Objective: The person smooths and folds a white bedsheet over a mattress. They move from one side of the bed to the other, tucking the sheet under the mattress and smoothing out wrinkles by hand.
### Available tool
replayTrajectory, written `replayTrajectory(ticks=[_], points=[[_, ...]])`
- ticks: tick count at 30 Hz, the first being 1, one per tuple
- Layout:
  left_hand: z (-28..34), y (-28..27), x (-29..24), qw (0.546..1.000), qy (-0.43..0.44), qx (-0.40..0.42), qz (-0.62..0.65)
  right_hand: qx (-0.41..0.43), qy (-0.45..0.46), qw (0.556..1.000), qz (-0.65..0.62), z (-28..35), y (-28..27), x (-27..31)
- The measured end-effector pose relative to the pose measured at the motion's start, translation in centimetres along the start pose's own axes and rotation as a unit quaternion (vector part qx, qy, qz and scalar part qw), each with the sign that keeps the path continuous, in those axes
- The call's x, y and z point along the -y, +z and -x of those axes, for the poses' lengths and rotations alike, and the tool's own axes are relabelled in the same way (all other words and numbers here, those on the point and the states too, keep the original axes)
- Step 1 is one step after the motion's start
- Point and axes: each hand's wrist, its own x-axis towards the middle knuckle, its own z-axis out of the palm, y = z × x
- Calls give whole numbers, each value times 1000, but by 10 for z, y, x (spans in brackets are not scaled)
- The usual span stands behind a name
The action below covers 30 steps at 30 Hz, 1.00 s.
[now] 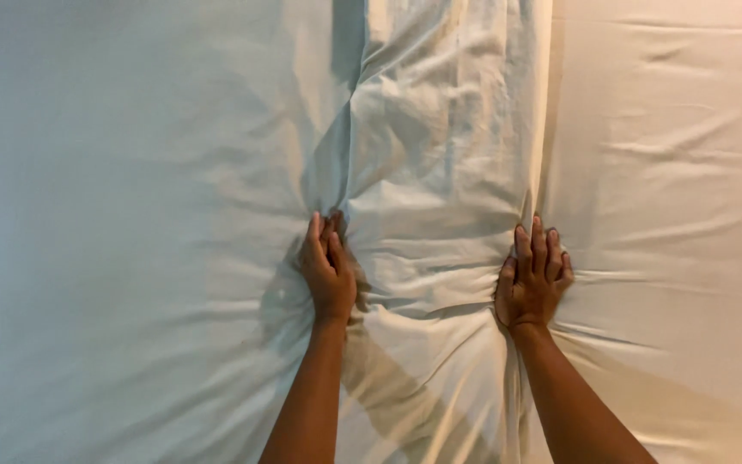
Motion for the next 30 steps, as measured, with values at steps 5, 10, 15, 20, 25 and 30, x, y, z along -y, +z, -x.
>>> replayTrajectory(ticks=[5,10,15,20,25,30], points=[[20,-20,-83,995,78,13,-64,1,6,1000,7,2,5,-4],[86,-23,-117,964,140,208,-88,4,6,1000,-6,-1,5,0],[89,-53,-98,957,106,229,-143,22,14,1000,15,2,9,-6],[99,-56,-75,954,59,163,-243,19,12,1000,14,2,8,-3],[102,-51,-64,962,78,140,-222,17,5,1000,0,-2,2,0],[105,-43,-56,963,110,112,-219,17,10,999,-30,-6,-10,0]])
